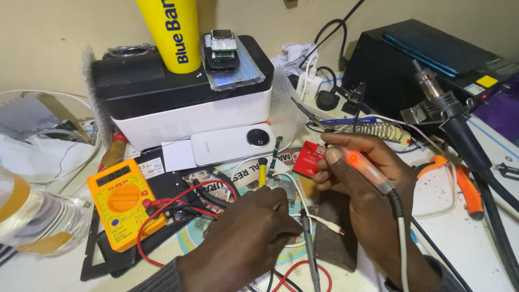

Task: Soldering and repairing electronic components on a circuit board using a soldering iron and multimeter.

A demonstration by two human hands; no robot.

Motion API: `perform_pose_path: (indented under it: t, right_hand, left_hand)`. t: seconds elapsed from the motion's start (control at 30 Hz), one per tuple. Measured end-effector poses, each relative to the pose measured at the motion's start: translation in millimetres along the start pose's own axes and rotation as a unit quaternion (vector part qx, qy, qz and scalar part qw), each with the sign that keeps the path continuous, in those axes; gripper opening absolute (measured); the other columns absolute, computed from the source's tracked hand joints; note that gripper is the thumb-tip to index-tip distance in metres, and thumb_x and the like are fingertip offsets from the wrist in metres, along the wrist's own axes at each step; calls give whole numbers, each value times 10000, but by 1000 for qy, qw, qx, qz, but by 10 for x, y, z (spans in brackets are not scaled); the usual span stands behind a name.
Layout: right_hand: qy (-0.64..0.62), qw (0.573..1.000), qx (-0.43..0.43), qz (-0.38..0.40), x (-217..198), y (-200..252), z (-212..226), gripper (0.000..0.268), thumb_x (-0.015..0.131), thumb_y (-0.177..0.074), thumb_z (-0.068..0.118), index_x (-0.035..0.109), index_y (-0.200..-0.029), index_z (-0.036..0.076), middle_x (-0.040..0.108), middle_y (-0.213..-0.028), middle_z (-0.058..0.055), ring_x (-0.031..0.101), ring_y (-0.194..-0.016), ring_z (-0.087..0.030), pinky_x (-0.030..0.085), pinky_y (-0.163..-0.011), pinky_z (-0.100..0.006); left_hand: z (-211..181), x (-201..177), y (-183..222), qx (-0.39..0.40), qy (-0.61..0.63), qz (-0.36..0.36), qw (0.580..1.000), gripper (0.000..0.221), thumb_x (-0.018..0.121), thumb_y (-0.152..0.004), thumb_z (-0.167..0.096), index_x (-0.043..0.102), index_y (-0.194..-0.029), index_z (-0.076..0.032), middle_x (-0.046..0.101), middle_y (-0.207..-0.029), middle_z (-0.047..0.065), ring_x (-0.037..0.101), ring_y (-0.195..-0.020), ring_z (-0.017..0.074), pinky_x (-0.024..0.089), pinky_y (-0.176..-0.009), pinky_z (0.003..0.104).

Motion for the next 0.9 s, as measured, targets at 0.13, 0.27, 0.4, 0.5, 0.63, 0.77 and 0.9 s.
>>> perform_pose_path:
  t: [0.13, 0.27, 0.4, 0.5, 0.63, 0.77, 0.9]
  right_hand:
    - [-3, 1000, 1, 5, 16, 18, -21, 271, 656, -928, 54, 716, -1173, -45, 723, -812, -204, 688, -652, -226, 606, -626, -299]
    - [-46, 999, -8, 26, 21, 5, -67, 288, 635, -931, 43, 686, -1192, -69, 710, -818, -240, 677, -642, -253, 584, -621, -302]
    - [-88, 995, -21, 42, 32, 94, 9, 300, 646, -903, 54, 662, -1165, -89, 726, -835, -266, 707, -673, -288, 596, -650, -325]
    - [-80, 995, -45, 36, 6, 221, 108, 381, 681, -812, 47, 683, -1177, -62, 795, -901, -275, 783, -790, -313, 636, -733, -349]
    - [-97, 980, -157, 80, 5, 333, 233, 420, 756, -735, -12, 675, -1147, -31, 732, -922, -205, 750, -864, -256, 617, -832, -328]
    - [-109, 983, -133, 70, -53, 302, 232, 414, 745, -736, -3, 674, -1142, -33, 710, -875, -206, 721, -834, -260, 602, -815, -344]
    - [-151, 978, -125, 75, -92, 304, 189, 432, 753, -732, -40, 664, -1154, -57, 705, -893, -221, 727, -842, -274, 644, -794, -381]
  left_hand:
    - [3, 21, -9, 7, 2, -4, 1000, 132, 668, -945, -137, 784, -899, -178, 584, -867, 59, 581, -835, 296, 420, -603, 463]
    - [49, -97, -9, -10, 126, -41, 991, 83, 586, -895, -116, 632, -868, -180, 658, -890, 15, 617, -847, 217, 468, -709, 371]
    - [191, -212, 18, -237, 550, -106, 794, 84, 767, -909, -38, 696, -912, 5, 678, -714, 131, 677, -617, 167, 626, -591, 309]
    - [116, -378, 49, -235, 664, -177, 687, 141, 801, -786, 45, 720, -891, 95, 784, -833, 247, 711, -688, 254, 638, -584, 416]
    - [71, -344, 67, -195, 675, -216, 678, 285, 819, -767, 42, 812, -1048, 84, 756, -749, 173, 666, -628, 187, 559, -576, 320]
    - [-24, -470, 101, -208, 596, -242, 737, 245, 843, -752, -65, 896, -977, 17, 923, -960, 151, 690, -672, 68, 630, -571, 249]
    - [-184, -658, 125, -119, 520, -296, 792, 197, 837, -795, -109, 879, -970, -31, 872, -825, 118, 695, -647, 79, 618, -554, 210]
Point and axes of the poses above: each hand's wrist, its own y-axis away from the middle knuckle, its own x-axis out of the palm, z = x × y, the point moved 8 cm from there along -y, towards the middle knuckle
